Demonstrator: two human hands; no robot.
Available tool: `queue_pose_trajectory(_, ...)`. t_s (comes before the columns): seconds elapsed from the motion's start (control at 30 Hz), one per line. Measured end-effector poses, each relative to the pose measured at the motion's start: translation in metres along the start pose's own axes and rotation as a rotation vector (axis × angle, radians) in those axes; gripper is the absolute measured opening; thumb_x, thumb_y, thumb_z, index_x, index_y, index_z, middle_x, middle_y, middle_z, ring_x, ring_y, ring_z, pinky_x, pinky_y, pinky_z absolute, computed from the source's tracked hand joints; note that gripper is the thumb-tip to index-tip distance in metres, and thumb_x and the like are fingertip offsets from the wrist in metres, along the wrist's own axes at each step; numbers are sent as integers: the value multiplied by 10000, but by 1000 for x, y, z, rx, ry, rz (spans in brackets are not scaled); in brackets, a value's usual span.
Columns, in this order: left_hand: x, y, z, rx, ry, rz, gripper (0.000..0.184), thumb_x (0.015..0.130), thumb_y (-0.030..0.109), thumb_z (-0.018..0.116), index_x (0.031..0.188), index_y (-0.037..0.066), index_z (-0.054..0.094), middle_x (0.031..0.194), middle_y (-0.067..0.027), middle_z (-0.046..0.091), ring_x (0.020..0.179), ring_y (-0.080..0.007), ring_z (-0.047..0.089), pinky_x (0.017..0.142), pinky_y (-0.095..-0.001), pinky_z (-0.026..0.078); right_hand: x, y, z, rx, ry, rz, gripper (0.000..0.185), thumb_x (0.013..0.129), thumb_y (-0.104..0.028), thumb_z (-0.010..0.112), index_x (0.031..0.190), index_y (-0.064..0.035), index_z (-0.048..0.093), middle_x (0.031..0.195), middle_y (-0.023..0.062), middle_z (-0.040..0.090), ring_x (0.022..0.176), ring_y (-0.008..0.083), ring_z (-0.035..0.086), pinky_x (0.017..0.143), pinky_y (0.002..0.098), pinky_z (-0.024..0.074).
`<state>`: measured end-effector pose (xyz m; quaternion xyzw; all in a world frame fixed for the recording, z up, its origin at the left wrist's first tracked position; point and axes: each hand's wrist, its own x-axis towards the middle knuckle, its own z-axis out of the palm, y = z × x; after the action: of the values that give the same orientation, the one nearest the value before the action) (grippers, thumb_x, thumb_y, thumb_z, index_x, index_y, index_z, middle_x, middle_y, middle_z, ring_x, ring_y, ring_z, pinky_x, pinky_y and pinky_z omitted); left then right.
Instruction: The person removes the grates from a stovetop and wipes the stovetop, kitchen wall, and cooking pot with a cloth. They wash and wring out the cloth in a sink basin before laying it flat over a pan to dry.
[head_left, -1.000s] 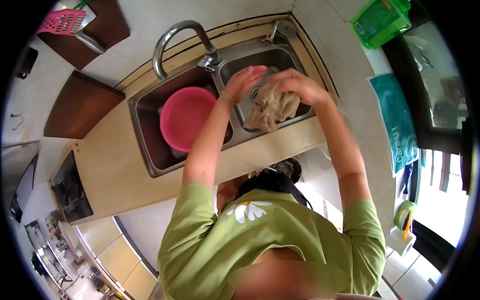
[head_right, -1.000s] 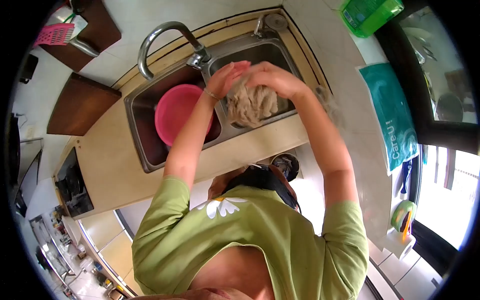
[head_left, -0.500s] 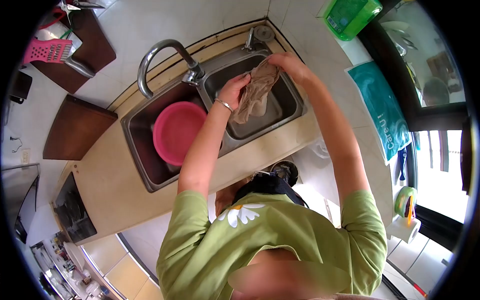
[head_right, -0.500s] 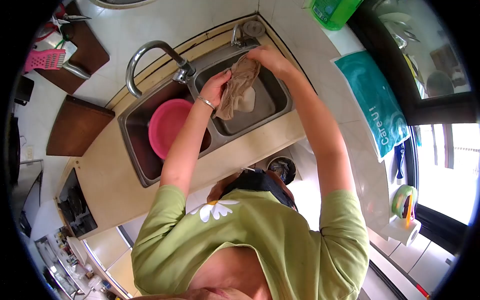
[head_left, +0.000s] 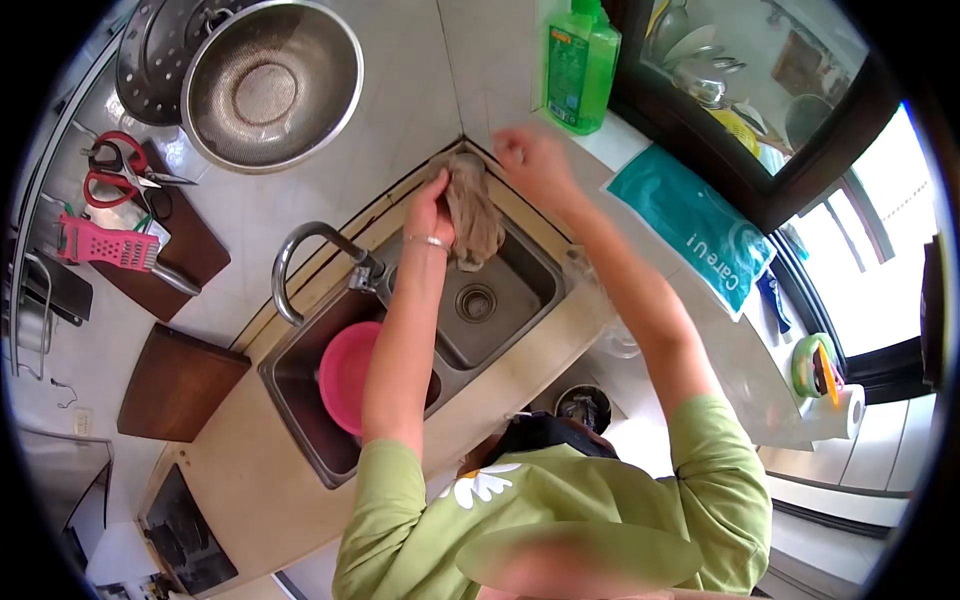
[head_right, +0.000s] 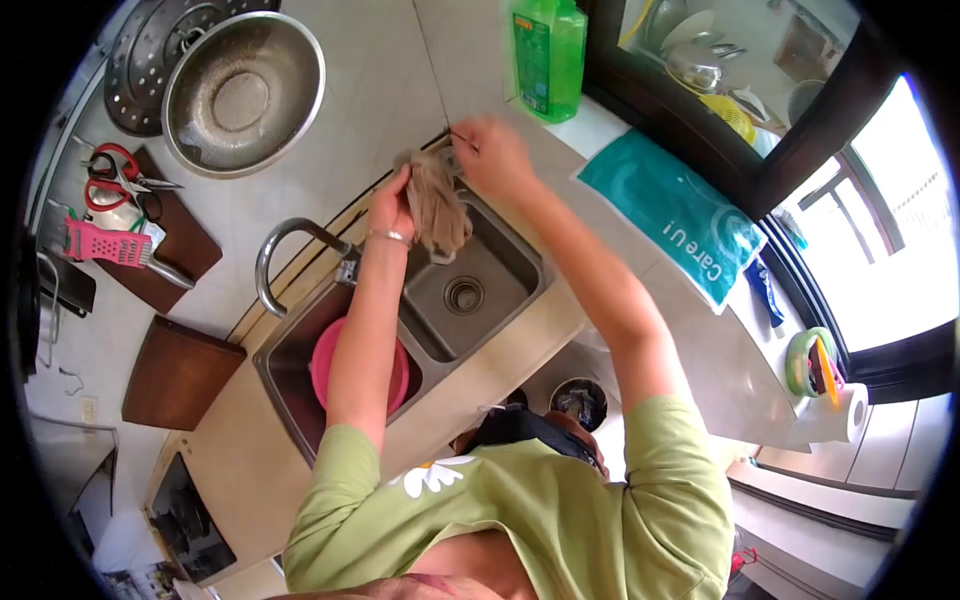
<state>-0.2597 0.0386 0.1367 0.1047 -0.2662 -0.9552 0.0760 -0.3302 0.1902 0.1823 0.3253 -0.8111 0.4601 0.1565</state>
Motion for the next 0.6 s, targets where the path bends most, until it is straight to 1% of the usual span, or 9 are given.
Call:
queue_pose_trajectory(0.1,21,13,55,-7,-58,27,213,849,103,459,1026,-14,479,1023,-139,536,955,-284,513,837,-434,424,59,-21,-58,-60,547,-400,153,755,-132,550,885,-72,604,821,106,584,787,238,573,639,298,447)
queue_pose_trajectory(0.17,33,20,97,-13,-104,50,213,852,102,450,1025,-21,475,1024,-145,534,956,-292,511,834,-441,424,112,-12,-95,-149,762,-425,183,793,-191,522,916,-79,598,834,81,586,810,207,557,661,290,435)
queue_pose_trajectory(0.2,38,22,118,-13,-132,66,247,870,128,414,1055,-30,455,1067,-159,513,993,-310,493,873,-459,391,106,-49,-121,-111,502,-121,332,855,-189,351,1066,26,491,1060,208,491,1028,336,450,887,364,351)
queue_pose_trajectory(0.27,56,22,151,-10,-177,99,283,887,153,378,1085,-40,436,1110,-173,492,1029,-329,474,912,-477,358,156,-11,-128,-170,680,-284,255,833,-180,407,909,19,547,915,179,529,878,332,513,764,360,414)
queue_pose_trajectory(0.33,83,18,177,-56,-205,170,300,896,160,349,1099,-48,424,1113,-177,488,1040,-329,465,920,-476,351,199,19,-137,76,384,-146,280,831,-284,472,957,-60,583,870,73,584,832,182,539,695,284,423)
queue_pose_trajectory(0.4,119,12,194,-67,-246,207,305,897,157,331,1104,-50,419,1122,-180,480,1047,-330,459,927,-476,343,227,37,-136,-53,241,-224,409,847,-372,427,958,-7,575,830,75,585,778,171,551,700,283,417)
queue_pose_trajectory(0.47,130,7,213,-77,-281,234,311,899,154,313,1108,-53,413,1131,-183,472,1053,-332,452,934,-477,335,218,14,-142,88,-29,126,428,849,-392,415,886,-8,600,776,83,589,698,166,561,677,286,420)
queue_pose_trajectory(0.5,128,4,221,-128,-271,199,319,899,151,296,1119,-54,403,1146,-184,460,1059,-335,446,940,-478,327,229,34,-135,53,-11,46,457,847,-415,403,824,-9,613,762,97,598,653,156,561,658,288,423)
queue_pose_trajectory(0.6,113,-3,237,-185,-288,143,342,900,149,265,1154,-56,369,1190,-187,420,1085,-339,422,958,-475,305,207,10,-137,-101,136,41,456,811,-414,380,816,-19,609,794,145,613,789,309,562,744,366,417)
